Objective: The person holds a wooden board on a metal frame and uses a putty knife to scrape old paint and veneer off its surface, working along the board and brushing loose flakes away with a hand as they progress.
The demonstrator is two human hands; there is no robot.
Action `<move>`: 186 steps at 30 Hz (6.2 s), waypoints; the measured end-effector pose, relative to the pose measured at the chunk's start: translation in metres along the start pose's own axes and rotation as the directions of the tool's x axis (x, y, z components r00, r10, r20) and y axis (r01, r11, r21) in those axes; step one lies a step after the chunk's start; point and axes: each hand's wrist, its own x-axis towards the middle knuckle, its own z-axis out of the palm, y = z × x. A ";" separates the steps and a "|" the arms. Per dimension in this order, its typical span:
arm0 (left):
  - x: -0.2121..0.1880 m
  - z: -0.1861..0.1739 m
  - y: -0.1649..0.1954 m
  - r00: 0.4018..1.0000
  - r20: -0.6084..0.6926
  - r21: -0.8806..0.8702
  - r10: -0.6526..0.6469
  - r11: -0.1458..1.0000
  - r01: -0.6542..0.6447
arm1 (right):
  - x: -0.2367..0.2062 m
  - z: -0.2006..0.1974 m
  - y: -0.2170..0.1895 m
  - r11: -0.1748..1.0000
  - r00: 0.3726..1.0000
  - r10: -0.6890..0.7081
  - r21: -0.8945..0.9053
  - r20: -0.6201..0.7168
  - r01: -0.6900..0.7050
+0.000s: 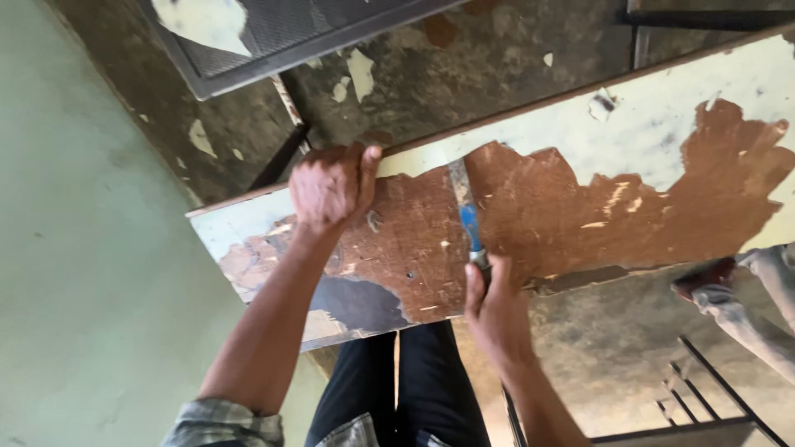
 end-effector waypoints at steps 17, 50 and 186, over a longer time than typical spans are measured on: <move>0.002 0.002 -0.002 1.000 0.025 0.018 -0.015 1.000 0.015 | -0.003 -0.044 -0.014 0.993 0.996 0.093 -0.067 0.013 -0.092; 0.016 -0.023 0.020 0.944 -0.131 0.018 0.303 0.953 -0.304 | -0.007 -0.038 -0.009 0.817 0.958 0.286 0.517 0.024 -0.256; -0.063 0.001 -0.006 0.950 -0.276 0.274 0.145 0.960 -0.067 | 0.133 -0.115 -0.190 0.591 0.604 0.263 -0.620 0.752 0.516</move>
